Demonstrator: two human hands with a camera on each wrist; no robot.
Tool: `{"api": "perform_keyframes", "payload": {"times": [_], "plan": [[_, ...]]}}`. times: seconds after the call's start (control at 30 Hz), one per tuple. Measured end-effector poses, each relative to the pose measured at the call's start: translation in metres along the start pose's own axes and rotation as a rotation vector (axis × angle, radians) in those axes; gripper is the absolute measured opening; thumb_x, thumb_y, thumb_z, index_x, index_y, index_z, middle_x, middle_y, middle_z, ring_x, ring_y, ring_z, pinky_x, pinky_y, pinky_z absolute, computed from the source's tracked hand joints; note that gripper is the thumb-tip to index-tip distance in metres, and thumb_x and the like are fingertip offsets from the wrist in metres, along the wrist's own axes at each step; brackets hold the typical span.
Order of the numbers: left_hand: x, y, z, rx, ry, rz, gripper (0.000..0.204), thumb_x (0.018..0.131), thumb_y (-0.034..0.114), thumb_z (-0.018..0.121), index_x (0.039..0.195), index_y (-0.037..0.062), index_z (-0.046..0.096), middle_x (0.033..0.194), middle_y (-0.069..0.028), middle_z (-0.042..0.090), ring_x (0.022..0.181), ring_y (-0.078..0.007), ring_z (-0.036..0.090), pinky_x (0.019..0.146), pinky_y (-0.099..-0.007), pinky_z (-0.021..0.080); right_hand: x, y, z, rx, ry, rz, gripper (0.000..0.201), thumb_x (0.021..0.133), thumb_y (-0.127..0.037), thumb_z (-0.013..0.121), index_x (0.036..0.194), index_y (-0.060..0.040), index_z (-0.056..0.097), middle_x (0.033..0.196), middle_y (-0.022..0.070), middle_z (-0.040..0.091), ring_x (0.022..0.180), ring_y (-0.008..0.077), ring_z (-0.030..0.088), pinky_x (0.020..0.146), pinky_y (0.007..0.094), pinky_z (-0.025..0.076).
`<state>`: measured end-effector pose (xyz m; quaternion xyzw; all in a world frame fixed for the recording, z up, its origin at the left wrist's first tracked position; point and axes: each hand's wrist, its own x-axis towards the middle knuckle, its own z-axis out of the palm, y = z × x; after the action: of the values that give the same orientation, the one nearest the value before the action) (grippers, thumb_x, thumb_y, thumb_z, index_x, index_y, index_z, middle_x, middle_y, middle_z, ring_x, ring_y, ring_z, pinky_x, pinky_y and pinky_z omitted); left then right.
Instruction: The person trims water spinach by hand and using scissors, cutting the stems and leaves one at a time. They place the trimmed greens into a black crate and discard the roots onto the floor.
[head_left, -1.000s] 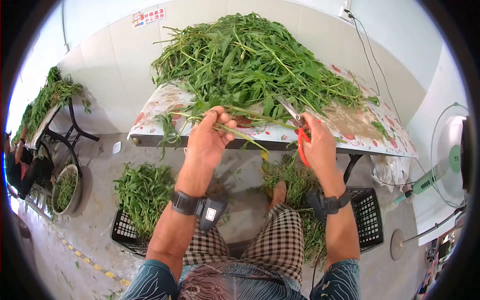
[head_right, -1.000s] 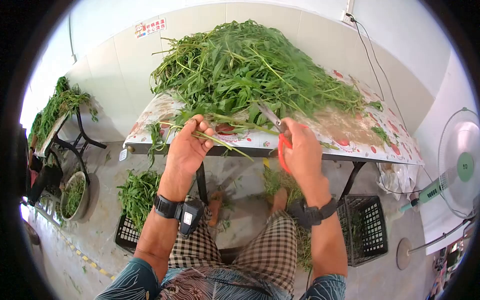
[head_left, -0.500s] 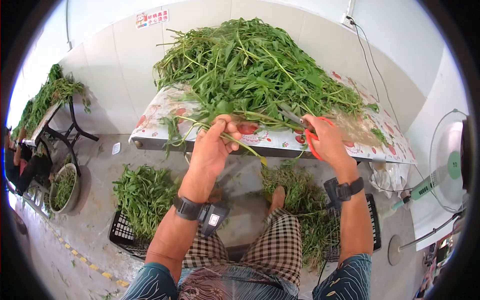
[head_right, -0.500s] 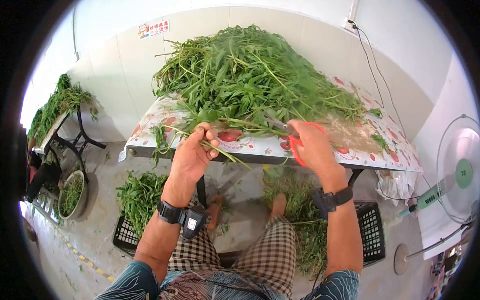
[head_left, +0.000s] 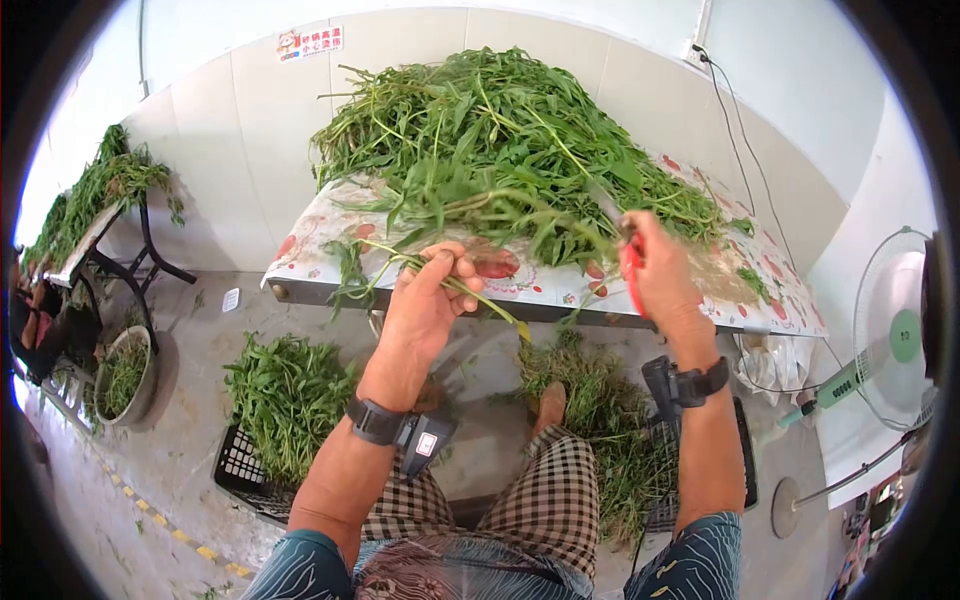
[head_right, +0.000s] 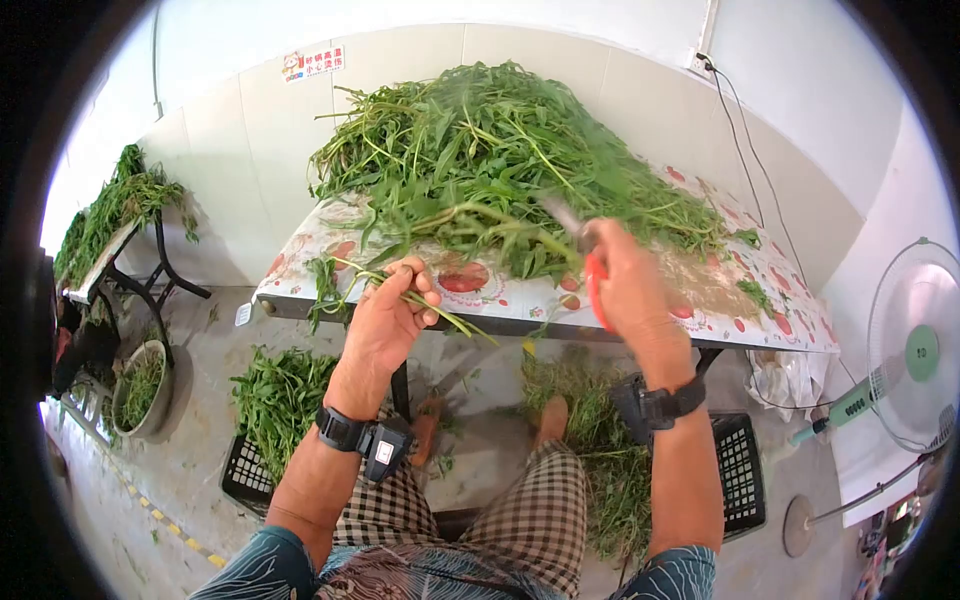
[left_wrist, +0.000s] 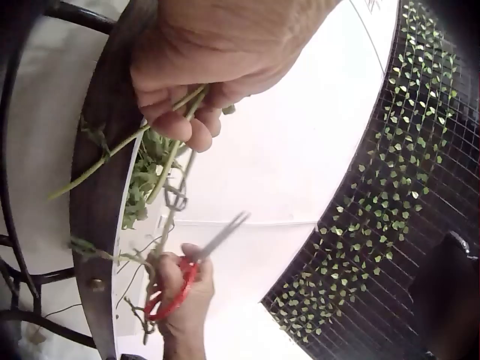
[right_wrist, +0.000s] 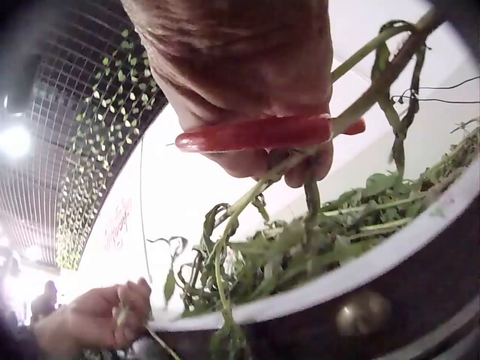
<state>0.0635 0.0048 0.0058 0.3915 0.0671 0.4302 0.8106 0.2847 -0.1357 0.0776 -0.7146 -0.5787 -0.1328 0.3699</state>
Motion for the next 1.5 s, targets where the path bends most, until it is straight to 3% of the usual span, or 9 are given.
{"api": "perform_keyframes", "payload": {"times": [0.1, 0.2, 0.3, 0.63, 0.93, 1.03, 1.27, 1.4, 1.5], "plan": [[0.0, 0.0, 0.001, 0.022, -0.006, -0.003, 0.013, 0.092, 0.017, 0.044, 0.094, 0.0069, 0.053, 0.077, -0.0014, 0.055, 0.07, -0.0152, 0.057, 0.056, -0.0273, 0.043, 0.014, -0.003, -0.027, 0.459, 0.177, 0.107, 0.027, 0.077, 0.002, 0.051, 0.103, -0.0048, 0.05, 0.078, 0.0076, 0.06, 0.065, 0.016, 0.058, 0.055, 0.0256, 0.045], [-0.001, 0.0, 0.003, 0.032, -0.002, 0.002, 0.014, 0.092, 0.017, 0.044, 0.094, 0.0066, 0.053, 0.077, -0.002, 0.055, 0.07, -0.0155, 0.057, 0.055, -0.0276, 0.044, 0.025, -0.005, -0.046, 0.782, 0.473, 0.058, 0.03, 0.075, 0.001, 0.053, 0.105, -0.0018, 0.048, 0.076, 0.006, 0.058, 0.064, 0.0104, 0.055, 0.052, 0.0217, 0.043], [-0.002, 0.0, 0.002, 0.024, -0.016, 0.007, 0.014, 0.092, 0.016, 0.044, 0.095, 0.0062, 0.053, 0.077, -0.0024, 0.055, 0.07, -0.0158, 0.057, 0.055, -0.028, 0.044, 0.025, -0.007, -0.053, 0.837, 0.456, 0.35, 0.035, 0.074, 0.001, 0.056, 0.107, 0.0006, 0.044, 0.075, 0.0085, 0.057, 0.064, 0.0135, 0.056, 0.054, 0.0245, 0.046], [-0.002, 0.001, 0.001, 0.034, -0.053, -0.01, 0.014, 0.091, 0.017, 0.046, 0.096, 0.0059, 0.053, 0.078, -0.003, 0.057, 0.071, -0.0162, 0.058, 0.056, -0.0283, 0.045, 0.012, 0.036, -0.015, 1.289, 0.276, 0.509, 0.038, 0.073, 0.0, 0.062, 0.107, 0.0005, 0.044, 0.086, 0.011, 0.053, 0.07, 0.0206, 0.06, 0.064, 0.0309, 0.051], [0.0, 0.001, 0.001, 0.051, -0.048, -0.047, 0.02, 0.09, 0.019, 0.049, 0.104, 0.0054, 0.053, 0.078, -0.002, 0.057, 0.071, -0.0141, 0.058, 0.056, -0.0262, 0.045, 0.01, 0.033, -0.019, 1.222, 0.26, 0.494, 0.036, 0.073, -0.002, 0.062, 0.106, 0.0007, 0.046, 0.084, 0.0081, 0.053, 0.069, 0.0193, 0.058, 0.066, 0.03, 0.051], [0.004, -0.001, 0.01, -0.008, -0.12, -0.124, 0.024, 0.09, 0.021, 0.051, 0.107, 0.0052, 0.053, 0.08, -0.0006, 0.056, 0.068, -0.0124, 0.056, 0.055, -0.0251, 0.043, 0.005, 0.034, -0.018, 1.207, 0.152, 0.492, 0.038, 0.073, -0.004, 0.062, 0.107, 0.0012, 0.047, 0.082, 0.0067, 0.052, 0.068, 0.0178, 0.058, 0.065, 0.0283, 0.05], [0.026, 0.008, 0.02, -0.167, -0.147, -0.023, 0.015, 0.086, 0.018, 0.056, 0.098, 0.008, 0.055, 0.076, -0.0013, 0.056, 0.063, -0.011, 0.053, 0.053, -0.0244, 0.043, 0.003, 0.015, -0.021, 0.985, -0.135, 0.543, 0.036, 0.072, -0.006, 0.061, 0.104, 0.0049, 0.049, 0.069, 0.0032, 0.051, 0.061, 0.0125, 0.054, 0.057, 0.0241, 0.046], [0.01, 0.021, 0.038, 0.023, -0.208, 0.062, 0.015, 0.085, 0.016, 0.057, 0.096, 0.0054, 0.055, 0.076, -0.0022, 0.056, 0.062, -0.0118, 0.054, 0.053, -0.0255, 0.045, 0.013, 0.014, -0.016, 0.813, -0.266, 0.562, 0.035, 0.072, -0.009, 0.06, 0.102, 0.0066, 0.051, 0.067, 0.0023, 0.052, 0.058, 0.0098, 0.05, 0.051, 0.0227, 0.038], [0.013, 0.02, 0.035, 0.181, -0.032, 0.042, 0.012, 0.085, 0.015, 0.056, 0.093, 0.0053, 0.055, 0.073, -0.0024, 0.055, 0.059, -0.0121, 0.052, 0.051, -0.0253, 0.043, 0.016, 0.025, 0.001, 0.698, -0.242, 0.456, 0.034, 0.074, -0.012, 0.059, 0.103, 0.0049, 0.051, 0.069, 0.002, 0.054, 0.057, 0.0089, 0.048, 0.049, 0.0232, 0.036]]}}
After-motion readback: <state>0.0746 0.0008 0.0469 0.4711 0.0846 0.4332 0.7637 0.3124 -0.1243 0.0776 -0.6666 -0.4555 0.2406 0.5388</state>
